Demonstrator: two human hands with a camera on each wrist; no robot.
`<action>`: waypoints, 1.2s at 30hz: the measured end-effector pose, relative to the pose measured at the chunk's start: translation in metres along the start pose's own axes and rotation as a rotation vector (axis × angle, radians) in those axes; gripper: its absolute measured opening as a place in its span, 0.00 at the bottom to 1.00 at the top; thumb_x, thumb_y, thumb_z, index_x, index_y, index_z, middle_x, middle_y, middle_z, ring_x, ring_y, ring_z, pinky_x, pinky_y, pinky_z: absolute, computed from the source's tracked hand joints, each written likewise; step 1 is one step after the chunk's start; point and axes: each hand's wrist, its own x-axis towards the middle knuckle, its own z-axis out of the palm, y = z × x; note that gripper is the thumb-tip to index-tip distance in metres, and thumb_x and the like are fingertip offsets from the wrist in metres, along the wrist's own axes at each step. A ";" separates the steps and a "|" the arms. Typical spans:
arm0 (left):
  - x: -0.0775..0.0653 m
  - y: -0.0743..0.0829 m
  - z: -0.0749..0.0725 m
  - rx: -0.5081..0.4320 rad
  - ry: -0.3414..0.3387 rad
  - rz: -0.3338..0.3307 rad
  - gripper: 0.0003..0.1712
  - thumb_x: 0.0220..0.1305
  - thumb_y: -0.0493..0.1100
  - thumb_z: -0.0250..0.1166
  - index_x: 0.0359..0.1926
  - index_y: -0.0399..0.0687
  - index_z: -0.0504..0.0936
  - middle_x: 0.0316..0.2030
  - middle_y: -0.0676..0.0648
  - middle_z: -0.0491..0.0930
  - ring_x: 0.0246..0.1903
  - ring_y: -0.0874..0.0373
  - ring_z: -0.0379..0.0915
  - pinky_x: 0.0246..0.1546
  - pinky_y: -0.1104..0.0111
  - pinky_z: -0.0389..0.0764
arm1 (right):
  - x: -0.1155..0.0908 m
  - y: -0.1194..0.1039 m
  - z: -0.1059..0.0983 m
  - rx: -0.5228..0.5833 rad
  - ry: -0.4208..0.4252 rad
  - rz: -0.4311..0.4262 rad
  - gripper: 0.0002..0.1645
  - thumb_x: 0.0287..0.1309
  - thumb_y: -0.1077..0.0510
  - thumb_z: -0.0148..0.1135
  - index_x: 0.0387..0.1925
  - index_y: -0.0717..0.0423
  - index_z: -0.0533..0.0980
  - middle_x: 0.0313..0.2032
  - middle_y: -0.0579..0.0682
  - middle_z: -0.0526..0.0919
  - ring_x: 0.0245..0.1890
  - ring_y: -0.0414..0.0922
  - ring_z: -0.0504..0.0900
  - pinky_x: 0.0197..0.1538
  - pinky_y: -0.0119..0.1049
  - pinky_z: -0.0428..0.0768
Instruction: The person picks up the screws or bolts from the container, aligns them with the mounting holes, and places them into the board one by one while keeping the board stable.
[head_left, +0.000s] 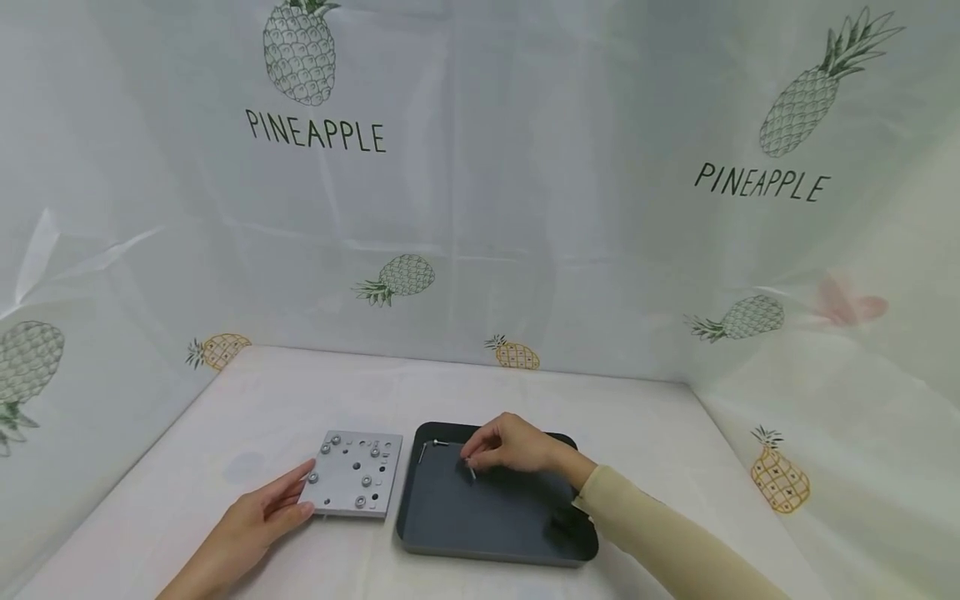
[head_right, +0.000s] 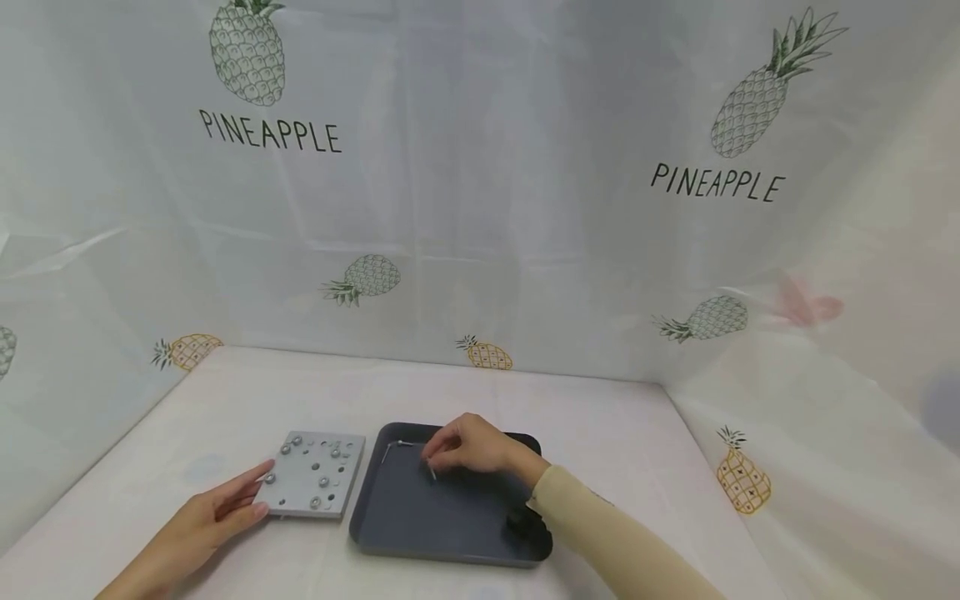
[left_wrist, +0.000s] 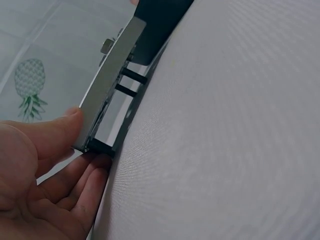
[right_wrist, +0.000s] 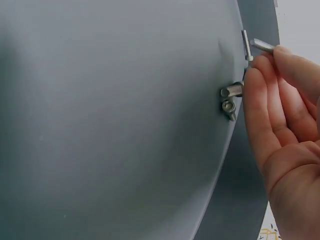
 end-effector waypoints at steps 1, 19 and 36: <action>0.000 0.001 0.000 -0.004 0.001 -0.003 0.44 0.72 0.52 0.71 0.82 0.47 0.64 0.73 0.35 0.72 0.66 0.51 0.78 0.54 0.82 0.79 | 0.001 0.000 0.000 -0.004 0.004 -0.007 0.10 0.67 0.60 0.74 0.48 0.57 0.90 0.35 0.43 0.92 0.35 0.35 0.88 0.39 0.28 0.86; 0.002 0.002 0.001 0.021 0.004 -0.034 0.45 0.72 0.54 0.70 0.82 0.46 0.64 0.73 0.33 0.71 0.69 0.43 0.75 0.56 0.75 0.84 | 0.016 -0.027 -0.001 0.013 0.098 -0.093 0.14 0.68 0.59 0.73 0.51 0.61 0.89 0.39 0.43 0.93 0.38 0.37 0.90 0.48 0.32 0.89; 0.003 0.003 -0.001 0.040 -0.001 -0.040 0.45 0.73 0.56 0.70 0.82 0.47 0.63 0.74 0.34 0.70 0.70 0.43 0.74 0.55 0.78 0.83 | 0.042 -0.048 0.004 -0.007 0.114 -0.127 0.12 0.66 0.59 0.75 0.48 0.59 0.90 0.39 0.42 0.93 0.38 0.37 0.90 0.46 0.33 0.89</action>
